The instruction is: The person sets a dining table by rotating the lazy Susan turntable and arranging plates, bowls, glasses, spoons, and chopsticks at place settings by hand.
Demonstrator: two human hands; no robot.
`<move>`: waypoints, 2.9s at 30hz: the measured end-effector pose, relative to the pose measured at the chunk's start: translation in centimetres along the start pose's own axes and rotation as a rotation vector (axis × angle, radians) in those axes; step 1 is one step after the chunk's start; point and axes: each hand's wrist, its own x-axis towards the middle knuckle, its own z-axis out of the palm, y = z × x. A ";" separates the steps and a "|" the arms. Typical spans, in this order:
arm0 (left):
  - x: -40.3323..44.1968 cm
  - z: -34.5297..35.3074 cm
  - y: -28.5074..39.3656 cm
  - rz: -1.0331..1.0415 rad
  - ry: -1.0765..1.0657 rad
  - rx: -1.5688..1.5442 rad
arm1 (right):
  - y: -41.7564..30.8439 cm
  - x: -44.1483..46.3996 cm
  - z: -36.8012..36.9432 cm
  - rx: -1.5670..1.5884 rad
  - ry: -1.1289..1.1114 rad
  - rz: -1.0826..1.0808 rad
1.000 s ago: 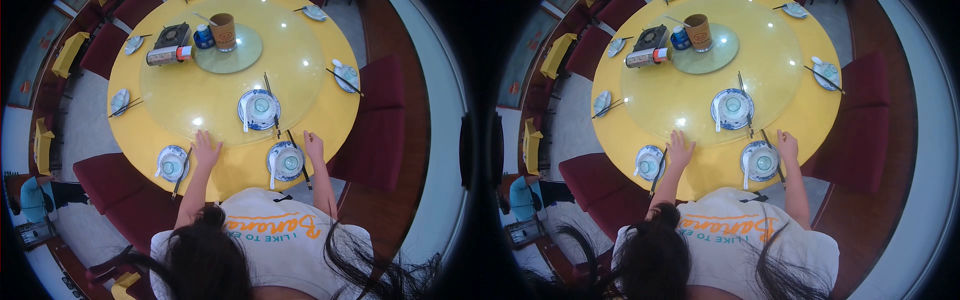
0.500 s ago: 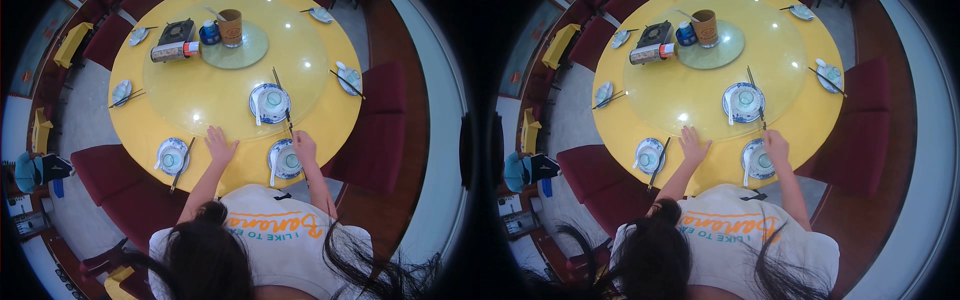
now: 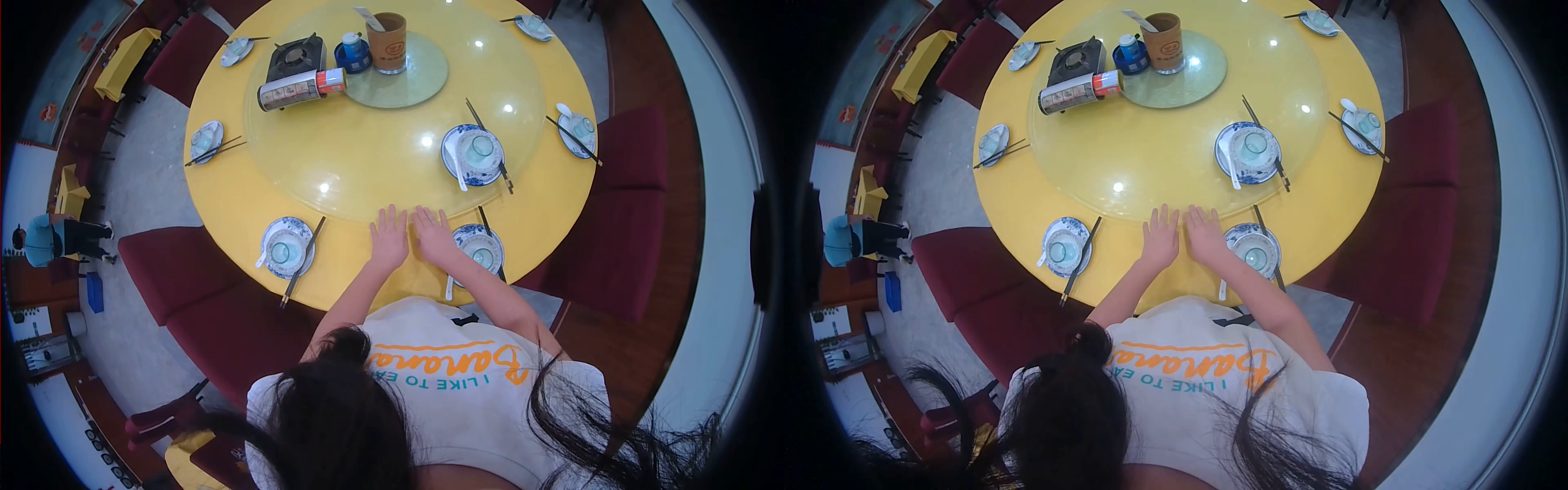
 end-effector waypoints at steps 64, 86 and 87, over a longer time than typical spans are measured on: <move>-1.8 0.2 -8.6 -0.203 0.193 0.001 | 8.2 2.6 -4.3 -0.266 -0.176 0.608; -1.7 0.4 -4.5 -0.009 0.135 -0.023 | 1.8 -0.8 0.5 -0.295 -0.042 0.286; -1.7 0.3 -5.2 -0.020 0.154 -0.023 | 2.5 -0.9 0.1 -0.303 -0.050 0.305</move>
